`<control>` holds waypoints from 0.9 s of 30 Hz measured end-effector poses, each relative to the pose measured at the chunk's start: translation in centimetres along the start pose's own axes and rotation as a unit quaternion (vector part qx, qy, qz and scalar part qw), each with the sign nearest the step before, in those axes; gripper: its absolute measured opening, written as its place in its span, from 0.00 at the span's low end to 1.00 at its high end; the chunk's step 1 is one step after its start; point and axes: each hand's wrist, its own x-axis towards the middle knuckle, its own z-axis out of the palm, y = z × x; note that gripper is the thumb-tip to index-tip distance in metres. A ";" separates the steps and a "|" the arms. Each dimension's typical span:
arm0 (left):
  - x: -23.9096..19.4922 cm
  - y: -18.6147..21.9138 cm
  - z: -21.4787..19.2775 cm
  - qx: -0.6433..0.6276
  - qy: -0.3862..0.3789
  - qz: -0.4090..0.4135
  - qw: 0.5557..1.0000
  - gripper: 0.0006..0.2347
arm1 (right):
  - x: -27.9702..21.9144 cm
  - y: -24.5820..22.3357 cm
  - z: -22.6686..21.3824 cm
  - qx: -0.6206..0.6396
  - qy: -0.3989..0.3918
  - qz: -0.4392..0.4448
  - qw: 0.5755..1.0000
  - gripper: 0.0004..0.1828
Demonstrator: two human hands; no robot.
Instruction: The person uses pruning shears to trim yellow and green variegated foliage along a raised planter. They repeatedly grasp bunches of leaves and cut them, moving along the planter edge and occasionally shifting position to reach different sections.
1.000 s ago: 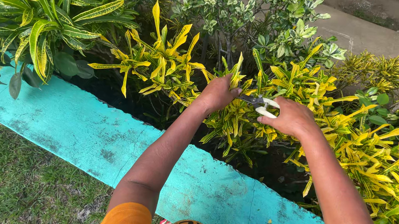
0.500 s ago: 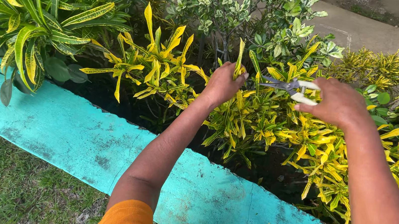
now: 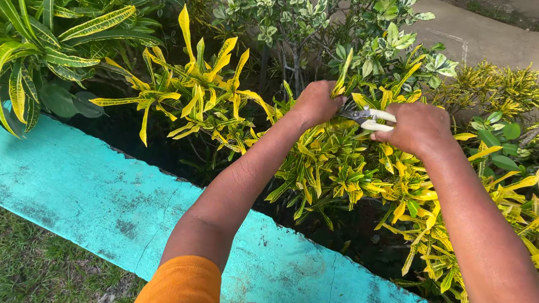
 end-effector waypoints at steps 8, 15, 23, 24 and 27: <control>-5.0 1.7 -7.2 -0.065 0.130 0.061 0.988 0.10 | -4.9 1.7 0.9 0.066 0.152 -0.133 0.977 0.42; -15.1 -2.9 -14.7 0.172 0.105 0.042 0.979 0.14 | -10.6 2.0 2.6 0.032 0.085 -0.079 0.993 0.42; -19.0 -1.4 -11.0 0.037 -0.088 -0.030 0.995 0.30 | -11.0 -2.6 3.9 0.045 0.131 -0.096 0.986 0.43; -19.0 -0.8 -10.3 0.000 -0.096 -0.027 0.995 0.31 | -10.8 -3.2 3.9 0.043 0.130 -0.096 0.986 0.43; -18.5 0.6 -8.7 -0.003 -0.060 0.044 0.997 0.32 | -10.3 -4.9 3.7 0.038 0.130 -0.098 0.986 0.42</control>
